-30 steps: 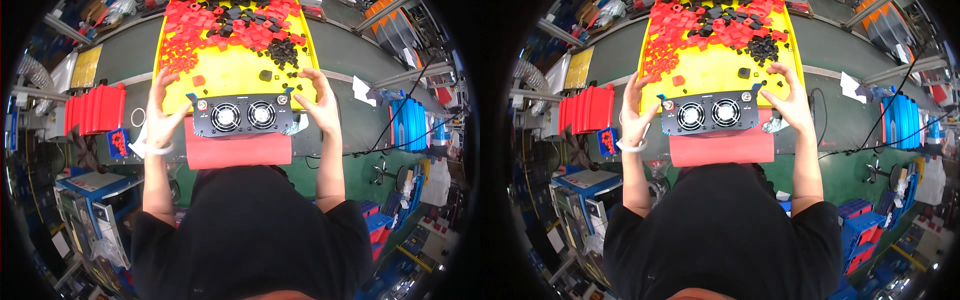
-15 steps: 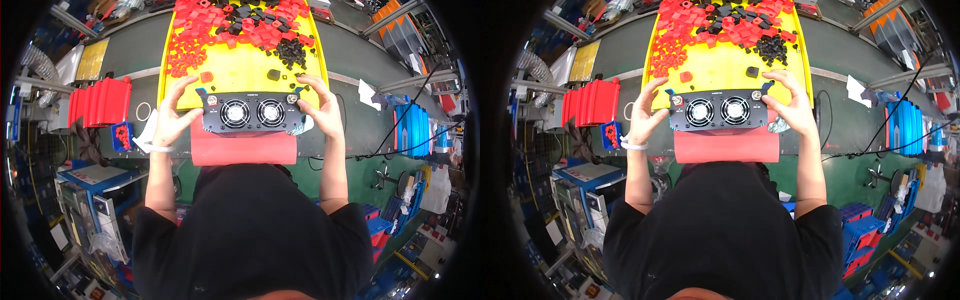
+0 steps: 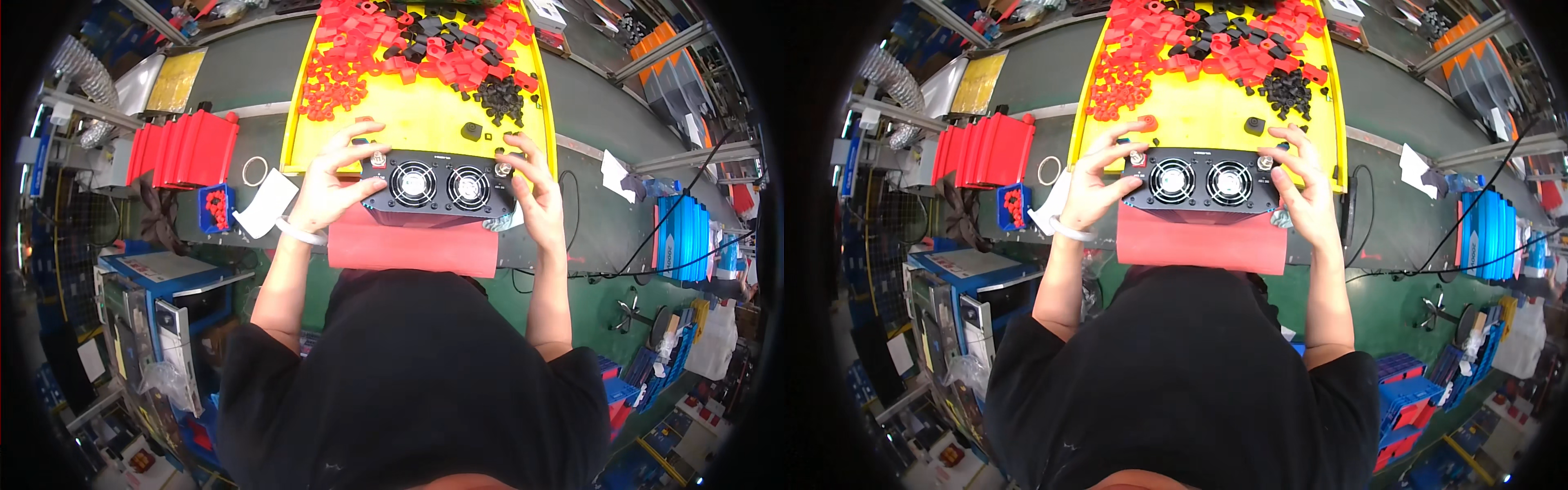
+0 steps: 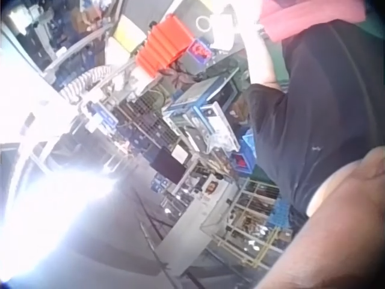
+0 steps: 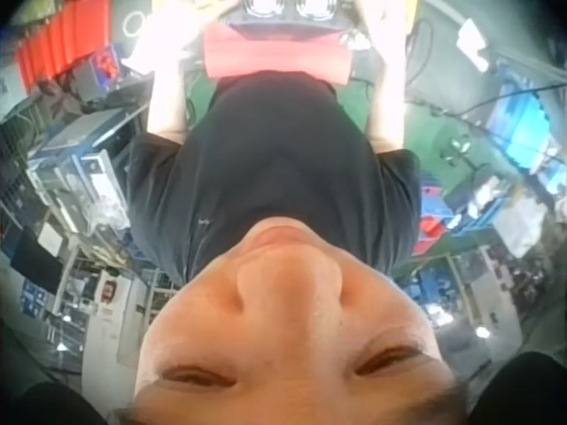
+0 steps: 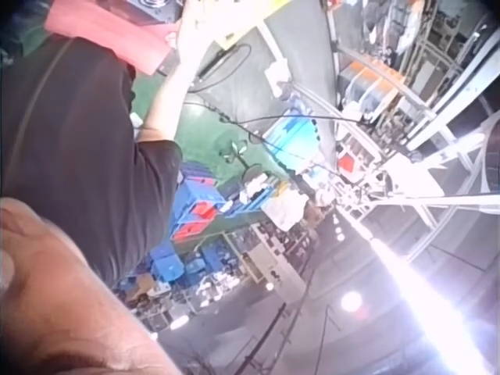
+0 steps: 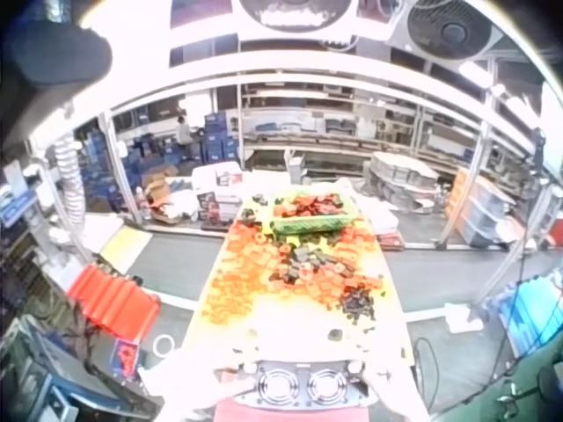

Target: The person assembles an electronic device by fitting a fan module into a blue metal housing, installing protective plastic caps, and securing components with an electric screwdriver.

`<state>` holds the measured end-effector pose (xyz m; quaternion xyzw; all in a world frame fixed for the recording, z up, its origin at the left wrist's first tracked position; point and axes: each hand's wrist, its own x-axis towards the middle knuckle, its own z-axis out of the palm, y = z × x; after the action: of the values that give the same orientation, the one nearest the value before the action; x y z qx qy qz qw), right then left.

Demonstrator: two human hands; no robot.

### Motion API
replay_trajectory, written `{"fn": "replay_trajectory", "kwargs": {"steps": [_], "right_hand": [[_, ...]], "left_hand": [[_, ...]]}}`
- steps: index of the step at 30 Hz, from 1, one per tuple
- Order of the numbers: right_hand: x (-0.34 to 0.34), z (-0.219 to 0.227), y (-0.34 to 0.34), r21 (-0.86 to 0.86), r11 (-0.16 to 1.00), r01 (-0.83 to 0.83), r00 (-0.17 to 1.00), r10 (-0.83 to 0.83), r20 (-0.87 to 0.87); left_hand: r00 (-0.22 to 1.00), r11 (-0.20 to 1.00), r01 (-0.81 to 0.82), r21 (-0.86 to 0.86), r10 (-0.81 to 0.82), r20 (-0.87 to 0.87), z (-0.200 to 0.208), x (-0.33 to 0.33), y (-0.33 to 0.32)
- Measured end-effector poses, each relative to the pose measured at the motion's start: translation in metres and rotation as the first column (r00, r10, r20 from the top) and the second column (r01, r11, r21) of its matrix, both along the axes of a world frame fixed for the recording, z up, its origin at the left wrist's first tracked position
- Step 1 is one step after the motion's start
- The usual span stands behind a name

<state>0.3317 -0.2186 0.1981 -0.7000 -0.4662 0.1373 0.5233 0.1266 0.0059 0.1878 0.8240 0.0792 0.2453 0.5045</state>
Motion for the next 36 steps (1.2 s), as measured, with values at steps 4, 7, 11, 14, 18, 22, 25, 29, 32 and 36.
{"fn": "replay_trajectory", "kwargs": {"steps": [4, 7, 11, 14, 18, 22, 25, 29, 32, 36], "right_hand": [[0.016, -0.019, -0.024, 0.183, 0.969, 0.164, 0.975, -0.131, -0.181], [0.000, -0.003, -0.008, 0.093, 0.991, 0.096, 0.995, -0.093, -0.030], [0.002, -0.011, -0.013, 0.151, 0.982, 0.109, 0.985, -0.087, -0.147], [-0.003, -0.008, -0.013, 0.126, 0.955, 0.267, 0.951, -0.241, -0.194], [-0.009, -0.008, -0.014, 0.142, 0.977, 0.160, 0.985, -0.147, -0.094], [-0.013, -0.002, -0.008, 0.130, 0.977, 0.170, 0.972, -0.144, -0.187], [-0.013, -0.009, -0.015, 0.090, 0.982, 0.167, 0.985, -0.162, -0.065], [-0.017, -0.006, -0.012, 0.148, 0.950, 0.275, 0.945, -0.239, -0.223], [-0.025, -0.005, -0.009, 0.089, 0.971, 0.221, 0.972, -0.212, -0.099], [-0.015, -0.017, -0.013, 0.156, 0.927, 0.340, 0.916, -0.289, -0.278]], "left_hand": [[0.974, 0.981, -0.140, -0.135, 0.161, 0.159, -0.024, -0.010, 0.007], [0.976, 0.963, -0.142, -0.230, 0.176, 0.132, -0.006, -0.007, -0.011], [0.983, 0.989, -0.132, -0.066, 0.139, 0.116, -0.012, -0.008, -0.004], [0.976, 0.984, -0.169, -0.061, 0.176, 0.131, -0.003, 0.000, -0.013], [0.938, 0.959, -0.261, -0.113, 0.280, 0.206, -0.020, -0.008, -0.006], [0.950, 0.965, -0.206, -0.166, 0.237, 0.201, -0.005, 0.001, -0.014], [0.939, 0.953, -0.281, 0.111, 0.249, 0.237, -0.021, -0.004, -0.011], [0.820, 0.892, -0.452, -0.020, 0.424, 0.383, -0.014, 0.001, -0.021], [0.916, 0.924, -0.335, 0.185, 0.274, 0.293, -0.024, -0.004, -0.019], [0.812, 0.897, -0.424, -0.122, 0.436, 0.389, -0.028, -0.002, -0.021]]}}
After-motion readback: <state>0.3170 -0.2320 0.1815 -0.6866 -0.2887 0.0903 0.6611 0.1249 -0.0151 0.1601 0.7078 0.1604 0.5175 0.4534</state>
